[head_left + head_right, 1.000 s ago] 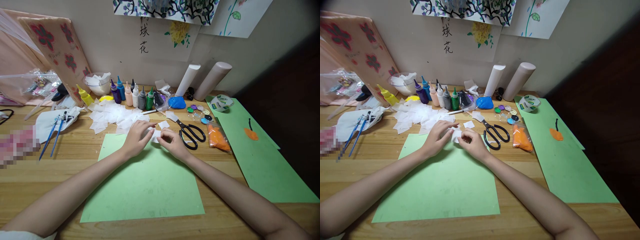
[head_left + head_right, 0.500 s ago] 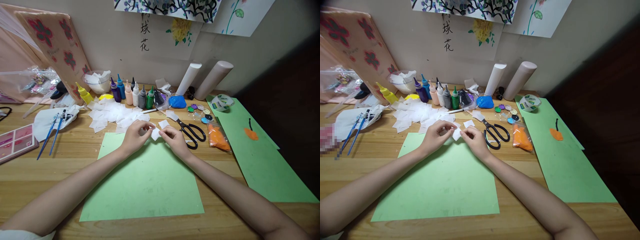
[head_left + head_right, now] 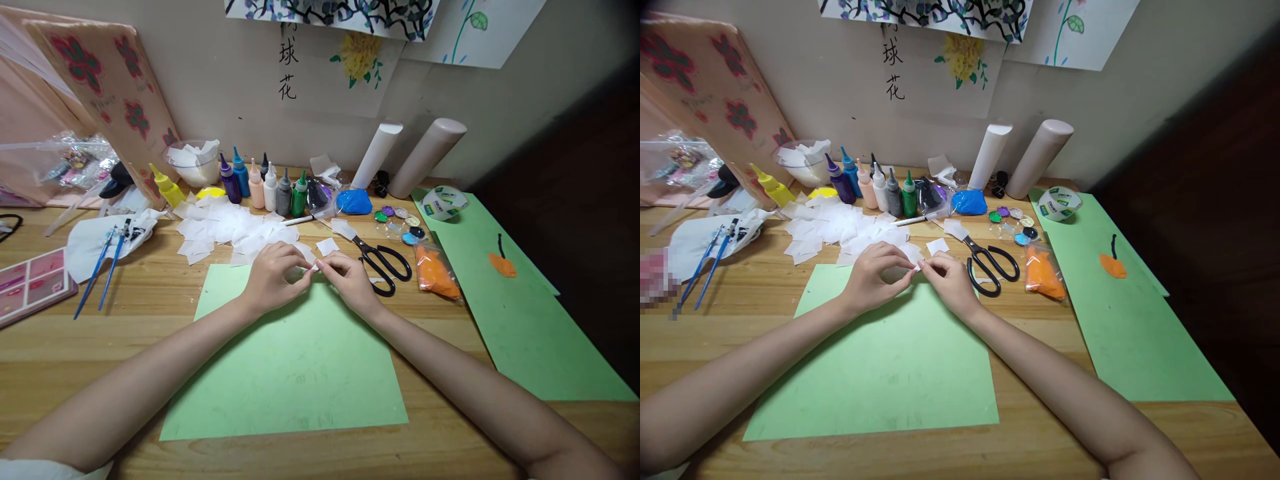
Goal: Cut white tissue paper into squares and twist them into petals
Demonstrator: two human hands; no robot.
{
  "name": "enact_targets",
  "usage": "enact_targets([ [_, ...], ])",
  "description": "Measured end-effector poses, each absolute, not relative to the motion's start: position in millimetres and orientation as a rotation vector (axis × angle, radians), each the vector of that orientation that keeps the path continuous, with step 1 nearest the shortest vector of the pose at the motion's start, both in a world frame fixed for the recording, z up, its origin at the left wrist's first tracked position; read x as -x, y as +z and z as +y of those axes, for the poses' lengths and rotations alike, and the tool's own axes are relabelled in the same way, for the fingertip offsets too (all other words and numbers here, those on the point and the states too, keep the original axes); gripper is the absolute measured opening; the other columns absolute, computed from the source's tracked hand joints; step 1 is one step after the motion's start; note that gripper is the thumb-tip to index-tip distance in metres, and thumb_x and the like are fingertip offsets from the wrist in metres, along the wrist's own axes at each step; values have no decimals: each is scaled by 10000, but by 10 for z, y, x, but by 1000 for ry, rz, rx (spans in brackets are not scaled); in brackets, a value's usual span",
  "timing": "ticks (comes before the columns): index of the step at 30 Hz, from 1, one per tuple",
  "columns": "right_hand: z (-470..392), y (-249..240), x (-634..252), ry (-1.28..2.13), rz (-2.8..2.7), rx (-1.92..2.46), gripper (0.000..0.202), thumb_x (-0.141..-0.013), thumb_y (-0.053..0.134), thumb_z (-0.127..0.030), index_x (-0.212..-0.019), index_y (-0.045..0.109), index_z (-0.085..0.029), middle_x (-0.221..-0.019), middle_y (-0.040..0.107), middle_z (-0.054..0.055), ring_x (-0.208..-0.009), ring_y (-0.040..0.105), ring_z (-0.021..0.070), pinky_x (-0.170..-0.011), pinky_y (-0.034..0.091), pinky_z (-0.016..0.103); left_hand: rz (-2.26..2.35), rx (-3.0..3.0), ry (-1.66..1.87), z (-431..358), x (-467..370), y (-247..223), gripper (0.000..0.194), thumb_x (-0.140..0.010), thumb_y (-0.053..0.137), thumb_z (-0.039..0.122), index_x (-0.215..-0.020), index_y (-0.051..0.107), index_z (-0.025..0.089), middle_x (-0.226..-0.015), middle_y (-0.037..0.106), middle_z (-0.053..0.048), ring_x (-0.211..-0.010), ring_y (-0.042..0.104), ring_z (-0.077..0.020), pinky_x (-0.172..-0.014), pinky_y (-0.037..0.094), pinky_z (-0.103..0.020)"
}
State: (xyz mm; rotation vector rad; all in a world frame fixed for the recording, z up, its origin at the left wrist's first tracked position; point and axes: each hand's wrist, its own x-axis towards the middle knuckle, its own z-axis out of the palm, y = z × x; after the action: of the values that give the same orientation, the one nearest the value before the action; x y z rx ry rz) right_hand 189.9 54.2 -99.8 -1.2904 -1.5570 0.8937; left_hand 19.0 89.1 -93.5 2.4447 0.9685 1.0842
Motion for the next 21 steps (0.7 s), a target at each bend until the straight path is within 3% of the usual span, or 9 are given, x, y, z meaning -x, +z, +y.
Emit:
enact_targets([
  [21, 518, -975, -1852, 942, -1515, 1294, 145, -737, 636, -289, -696, 603, -155, -669, 469, -5, -577, 426, 105, -518, 346, 247, 937, -2311, 1132, 912, -173, -940, 107, -769, 619, 253, -717, 681, 183, -691, 627, -22, -692, 541, -142, -628, 430, -287],
])
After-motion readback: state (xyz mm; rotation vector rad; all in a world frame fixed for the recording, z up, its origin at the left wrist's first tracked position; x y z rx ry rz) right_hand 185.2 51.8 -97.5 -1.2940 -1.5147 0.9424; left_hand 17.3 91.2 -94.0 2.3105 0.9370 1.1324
